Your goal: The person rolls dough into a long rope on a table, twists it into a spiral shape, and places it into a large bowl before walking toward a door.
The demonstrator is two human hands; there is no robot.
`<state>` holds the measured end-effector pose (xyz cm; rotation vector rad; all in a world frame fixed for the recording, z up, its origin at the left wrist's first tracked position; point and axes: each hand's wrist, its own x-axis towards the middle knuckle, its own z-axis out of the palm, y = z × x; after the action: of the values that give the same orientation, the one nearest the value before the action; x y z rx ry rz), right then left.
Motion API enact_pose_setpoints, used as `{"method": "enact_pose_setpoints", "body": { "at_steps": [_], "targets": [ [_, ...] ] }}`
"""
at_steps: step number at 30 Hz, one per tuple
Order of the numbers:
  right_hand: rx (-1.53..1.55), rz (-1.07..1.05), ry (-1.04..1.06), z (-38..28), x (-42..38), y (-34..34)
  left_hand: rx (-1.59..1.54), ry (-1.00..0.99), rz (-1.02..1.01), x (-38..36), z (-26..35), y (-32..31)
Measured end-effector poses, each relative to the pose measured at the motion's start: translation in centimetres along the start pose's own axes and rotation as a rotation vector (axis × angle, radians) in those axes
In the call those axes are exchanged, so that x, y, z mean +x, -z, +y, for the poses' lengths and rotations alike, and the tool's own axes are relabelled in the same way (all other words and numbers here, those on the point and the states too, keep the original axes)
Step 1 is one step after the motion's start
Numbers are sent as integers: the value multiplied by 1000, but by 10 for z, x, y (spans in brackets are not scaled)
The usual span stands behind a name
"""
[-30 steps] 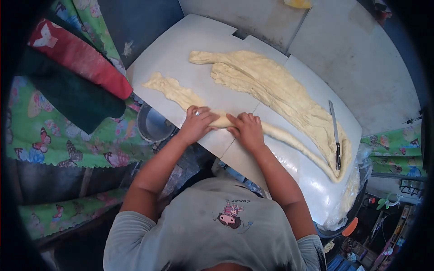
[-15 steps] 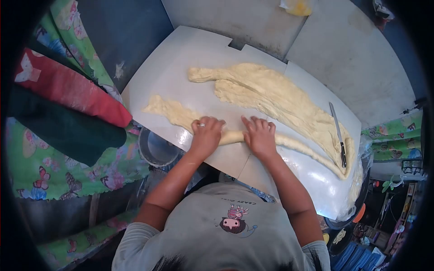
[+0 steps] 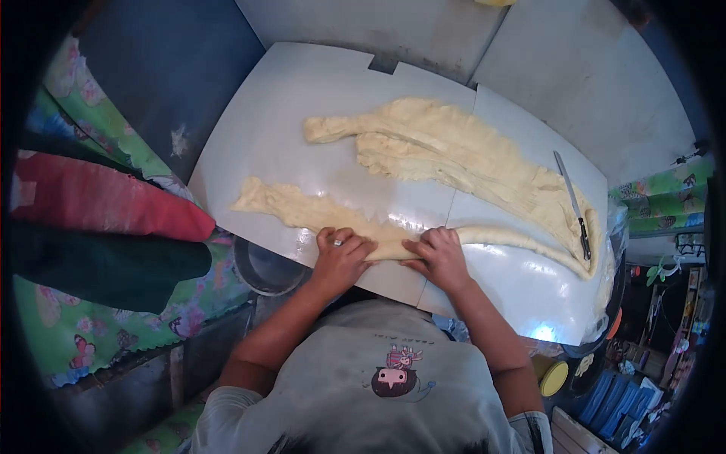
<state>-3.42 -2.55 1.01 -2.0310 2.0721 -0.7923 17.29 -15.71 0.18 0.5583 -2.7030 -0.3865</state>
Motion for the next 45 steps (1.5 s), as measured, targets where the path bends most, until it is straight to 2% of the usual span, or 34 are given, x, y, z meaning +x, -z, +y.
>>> {"method": "enact_pose_setpoints", "body": {
  "at_steps": [1,3,5,6,8,9,10,12,13,14,15,16,18,20,22,24,26,28,30,31,32,33,34,35,36,38,39,40,41,42,45],
  "targets": [
    [-11,13,40,1,-5,2,-15,-5,-35,-8,-1,4],
    [-5,-30,-8,1,-1,12,-30,-14,-71,-12,-2,13],
    [-81,-86,-70,4,10,11,-71,140,-145,-5,0,24],
    [-85,-85,-69,4,17,7,-72,137,-141,-1,-1,22],
    [-232,20,-188,0,32,2,-9,261,102,10,-4,17],
    [-258,49,-186,-2,41,0,72,286,155,16,-8,15],
    [-262,50,-183,-5,47,0,71,286,160,23,-12,15],
    [-331,184,-121,-11,54,0,-18,195,219,33,-18,18],
    [-333,183,-117,-9,50,-6,74,137,60,37,-17,20],
    [-162,81,-65,-5,41,-17,73,141,65,34,-20,17],
    [8,-23,-15,-3,33,-23,76,28,53,27,-26,8],
    [7,-25,-14,-8,31,-21,79,-86,39,21,-31,3],
    [26,80,-25,-19,32,-13,109,-81,73,15,-32,2],
    [0,89,-7,-24,36,-8,11,-17,107,15,-25,19],
    [-21,47,0,-22,42,-8,32,-9,83,13,-25,18],
    [-19,103,18,-14,35,-17,58,1,72,6,-29,15],
    [-13,-41,9,-9,18,-13,47,-45,-24,-18,-37,11],
    [-15,-3,47,-10,13,-8,-34,-52,-20,-24,-33,26],
    [19,-48,11,-10,19,2,-114,83,-169,-23,-30,37],
    [-86,-102,-58,-14,27,2,-115,88,-170,-19,-28,34],
    [-87,-102,-53,-13,36,-4,-90,161,-46,-9,-25,28],
    [-173,15,-90,-10,45,-12,-65,231,79,0,-26,24],
    [-259,133,-127,-11,57,-16,-65,230,84,6,-30,23],
    [-308,233,-118,-14,68,-16,-37,275,242,13,-34,20],
    [-311,233,-116,-14,72,-18,-9,320,397,20,-37,21],
    [-301,232,-17,-13,74,-26,50,268,387,29,-43,29],
    [-205,17,-11,-12,64,-33,56,145,243,29,-50,26],
    [-206,15,-4,-17,58,-35,62,24,100,27,-56,23],
    [-164,113,28,-22,53,-38,147,22,50,21,-60,22],
    [-121,210,60,-28,52,-36,149,25,55,16,-60,26],
    [-146,152,28,-34,53,-26,23,9,95,7,-55,32]
  ]
}}
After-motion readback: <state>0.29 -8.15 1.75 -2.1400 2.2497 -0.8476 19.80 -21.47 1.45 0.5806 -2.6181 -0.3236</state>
